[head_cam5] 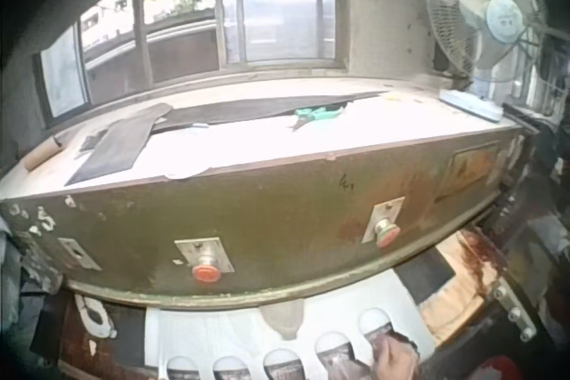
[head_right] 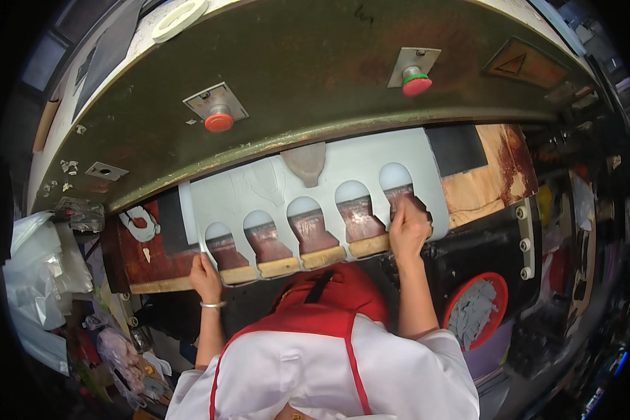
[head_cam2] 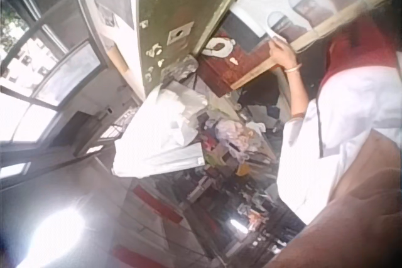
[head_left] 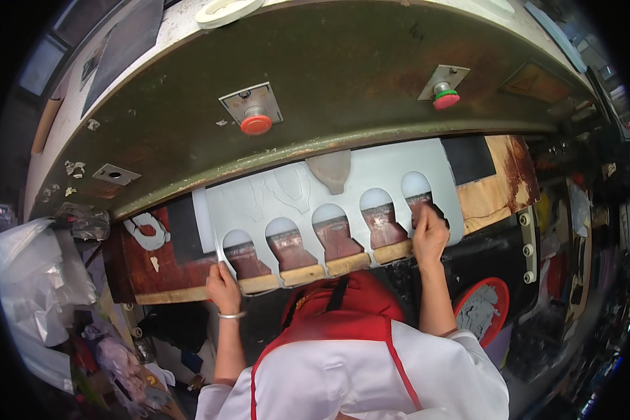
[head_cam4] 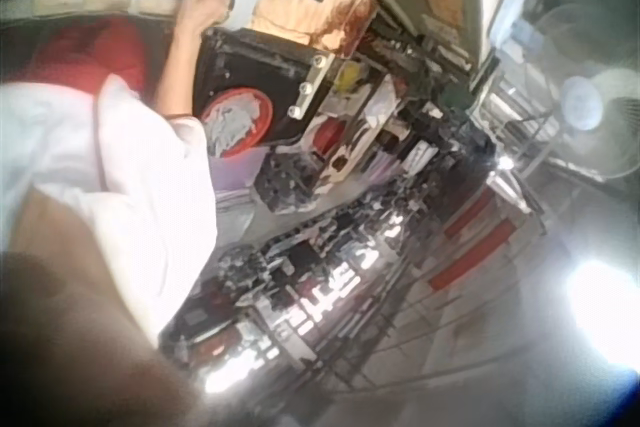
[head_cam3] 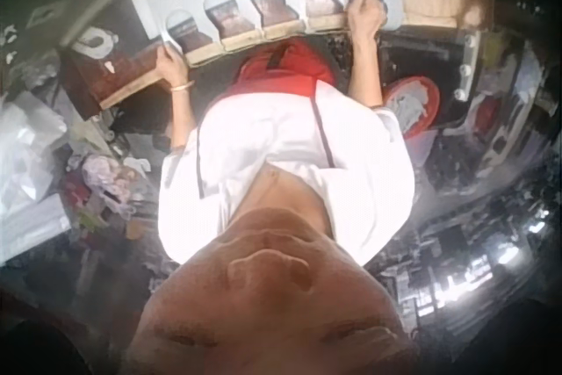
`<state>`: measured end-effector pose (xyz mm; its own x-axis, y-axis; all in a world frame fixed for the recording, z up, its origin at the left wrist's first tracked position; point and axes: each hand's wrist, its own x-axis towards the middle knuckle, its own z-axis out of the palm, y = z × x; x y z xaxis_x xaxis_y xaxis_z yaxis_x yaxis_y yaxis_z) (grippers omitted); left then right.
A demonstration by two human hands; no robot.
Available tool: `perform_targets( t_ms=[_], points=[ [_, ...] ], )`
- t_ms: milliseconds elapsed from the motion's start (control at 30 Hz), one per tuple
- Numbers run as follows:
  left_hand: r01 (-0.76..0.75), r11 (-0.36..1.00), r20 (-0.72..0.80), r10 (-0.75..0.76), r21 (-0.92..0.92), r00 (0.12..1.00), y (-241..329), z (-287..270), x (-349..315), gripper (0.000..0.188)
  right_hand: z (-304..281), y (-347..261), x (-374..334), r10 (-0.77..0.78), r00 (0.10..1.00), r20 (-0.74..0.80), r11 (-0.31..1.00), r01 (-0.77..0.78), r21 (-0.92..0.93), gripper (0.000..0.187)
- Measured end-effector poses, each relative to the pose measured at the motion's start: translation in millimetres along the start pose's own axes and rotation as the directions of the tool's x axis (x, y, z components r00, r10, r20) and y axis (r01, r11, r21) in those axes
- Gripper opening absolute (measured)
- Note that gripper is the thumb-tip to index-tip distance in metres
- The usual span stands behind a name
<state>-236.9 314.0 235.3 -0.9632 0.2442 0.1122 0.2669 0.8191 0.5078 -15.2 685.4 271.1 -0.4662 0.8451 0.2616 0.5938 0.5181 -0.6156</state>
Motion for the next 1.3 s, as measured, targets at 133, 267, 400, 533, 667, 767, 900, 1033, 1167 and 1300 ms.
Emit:
perform_targets(
  t_ms=[133,267,400,533,667,767,900,1033,1167,1300],
  points=[
    [0.126,0.992,0.177,-0.121,-0.016,0.977,-3.5,-19.4,-33.7,0.032,25.0,-56.2,9.5,-0.076,0.997,0.027,0.98,0.07,0.187,0.063],
    [0.038,0.997,0.223,-0.052,0.065,0.974,-4.4,-35.4,-60.4,0.033,73.8,-96.2,-26.0,-0.242,0.962,0.13,0.968,0.23,0.1,0.086],
    [0.047,0.997,0.161,-0.057,0.062,0.985,-11.0,-40.2,-93.7,0.031,63.1,-82.0,-54.3,-0.16,0.982,0.102,0.972,0.139,0.188,0.083],
    [0.103,0.992,0.21,-0.087,-0.066,0.974,-24.5,-45.2,-116.9,0.029,6.9,-54.5,-41.4,0.106,0.887,0.449,0.483,-0.441,0.756,0.085],
    [0.07,0.997,0.21,-0.058,-0.046,0.976,-27.0,-48.6,-120.3,0.028,-16.7,-36.2,-23.7,-0.005,0.967,0.255,0.907,-0.104,0.409,0.092],
    [0.055,0.998,0.194,-0.045,-0.044,0.98,-20.5,-45.5,-114.5,0.028,-1.8,-20.9,-24.7,-0.225,0.964,0.141,0.968,0.205,0.142,0.097],
    [0.063,0.998,0.165,-0.057,-0.03,0.985,-8.6,-44.4,-99.5,0.029,15.9,-12.8,-15.7,-0.214,0.968,0.133,0.966,0.189,0.175,0.099],
    [0.048,0.999,0.122,-0.046,-0.014,0.991,2.7,-36.2,-66.6,0.031,5.5,-36.6,55.9,-0.027,0.994,0.102,0.965,0.0,0.262,0.093],
    [0.007,1.0,0.06,-0.006,-0.003,0.998,16.9,-16.1,-15.3,0.033,-4.6,-64.0,153.6,-0.269,0.885,-0.379,0.963,0.256,-0.087,0.079],
    [0.008,1.0,-0.003,-0.008,0.025,1.0,28.3,2.7,37.3,0.033,20.8,-65.7,178.5,-0.209,0.879,-0.429,0.971,0.237,0.012,0.089]
  ],
)
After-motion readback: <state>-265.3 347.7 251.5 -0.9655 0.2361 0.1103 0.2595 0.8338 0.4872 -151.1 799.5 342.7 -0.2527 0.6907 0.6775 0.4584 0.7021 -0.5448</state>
